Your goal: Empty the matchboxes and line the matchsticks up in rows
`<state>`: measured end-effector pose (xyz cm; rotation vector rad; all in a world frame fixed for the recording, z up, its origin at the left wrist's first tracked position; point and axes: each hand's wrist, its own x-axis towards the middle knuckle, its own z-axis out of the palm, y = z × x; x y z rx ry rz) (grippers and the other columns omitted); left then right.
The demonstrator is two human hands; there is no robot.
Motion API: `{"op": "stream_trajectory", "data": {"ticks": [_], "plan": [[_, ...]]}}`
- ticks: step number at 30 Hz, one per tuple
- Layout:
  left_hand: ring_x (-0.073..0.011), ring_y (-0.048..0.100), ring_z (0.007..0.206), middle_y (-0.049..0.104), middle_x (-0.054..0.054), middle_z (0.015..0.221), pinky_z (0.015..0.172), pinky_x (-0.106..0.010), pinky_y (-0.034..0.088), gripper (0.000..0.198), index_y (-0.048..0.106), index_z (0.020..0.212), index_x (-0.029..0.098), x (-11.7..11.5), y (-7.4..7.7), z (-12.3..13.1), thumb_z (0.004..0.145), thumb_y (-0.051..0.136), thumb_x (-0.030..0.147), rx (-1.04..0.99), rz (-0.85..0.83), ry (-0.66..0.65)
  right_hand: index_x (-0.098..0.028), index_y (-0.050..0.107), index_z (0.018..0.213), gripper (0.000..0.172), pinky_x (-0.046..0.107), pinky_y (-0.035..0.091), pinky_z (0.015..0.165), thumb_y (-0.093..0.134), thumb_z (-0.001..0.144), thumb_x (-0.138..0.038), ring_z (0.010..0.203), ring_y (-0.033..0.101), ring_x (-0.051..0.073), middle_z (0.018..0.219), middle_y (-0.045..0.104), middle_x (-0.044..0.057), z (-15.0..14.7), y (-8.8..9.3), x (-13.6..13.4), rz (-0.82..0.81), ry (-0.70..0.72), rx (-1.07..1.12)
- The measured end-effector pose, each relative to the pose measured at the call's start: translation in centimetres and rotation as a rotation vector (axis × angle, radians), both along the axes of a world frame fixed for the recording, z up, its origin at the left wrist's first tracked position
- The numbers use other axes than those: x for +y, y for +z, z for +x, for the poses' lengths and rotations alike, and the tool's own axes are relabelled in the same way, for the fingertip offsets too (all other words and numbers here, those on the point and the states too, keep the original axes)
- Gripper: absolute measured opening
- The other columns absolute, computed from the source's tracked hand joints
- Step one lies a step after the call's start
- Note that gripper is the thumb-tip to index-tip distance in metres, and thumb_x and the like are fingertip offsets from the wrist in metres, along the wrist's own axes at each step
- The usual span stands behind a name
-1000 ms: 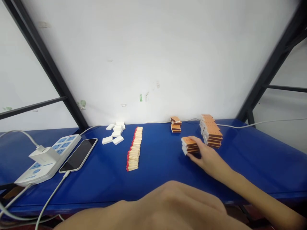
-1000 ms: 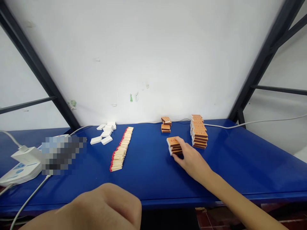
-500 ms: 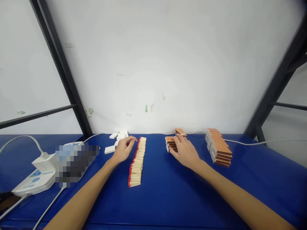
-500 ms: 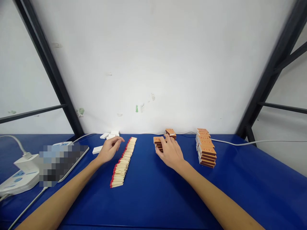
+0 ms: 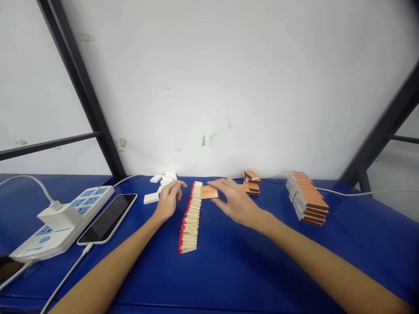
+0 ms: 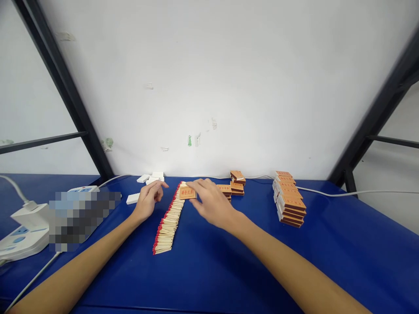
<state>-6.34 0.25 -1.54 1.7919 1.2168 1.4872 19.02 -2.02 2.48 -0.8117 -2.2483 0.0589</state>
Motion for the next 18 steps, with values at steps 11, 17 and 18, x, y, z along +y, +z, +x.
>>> {"op": "stream_trajectory", "data": {"ticks": [11, 17, 18], "plan": [[-0.0138, 0.045, 0.055, 0.057, -0.003, 0.062, 0.052, -0.027, 0.033, 0.064, 0.062, 0.072, 0.015, -1.1, 0.5, -0.2, 0.098, 0.028, 0.063, 0.092, -0.192, -0.105, -0.025, 0.064, 0.122, 0.046, 0.038, 0.056, 0.093, 0.053, 0.083, -0.003, 0.106, 0.063, 0.021, 0.117, 0.061, 0.009, -6.3, -4.5, 2.4, -0.048, 0.110, 0.429], [-0.0132, 0.046, 0.055, 0.059, -0.002, 0.063, 0.053, -0.025, 0.034, 0.049, 0.060, 0.071, 0.015, -0.9, 0.7, 0.1, 0.092, 0.045, 0.057, -0.004, -0.306, -0.159, -0.028, 0.059, 0.125, 0.047, 0.041, 0.053, 0.097, 0.050, 0.085, -0.005, 0.107, 0.062, 0.021, 0.123, 0.054, 0.009, -5.9, -5.2, 1.6, -0.013, 0.123, 0.400], [-0.0130, 0.045, 0.055, 0.058, -0.002, 0.064, 0.053, -0.025, 0.034, 0.047, 0.060, 0.072, 0.015, -0.8, 0.7, 0.0, 0.092, 0.045, 0.055, -0.002, -0.310, -0.159, -0.028, 0.058, 0.127, 0.048, 0.041, 0.052, 0.098, 0.052, 0.085, -0.006, 0.107, 0.061, 0.021, 0.126, 0.052, 0.010, -5.9, -5.2, 1.4, -0.018, 0.123, 0.387]]}}
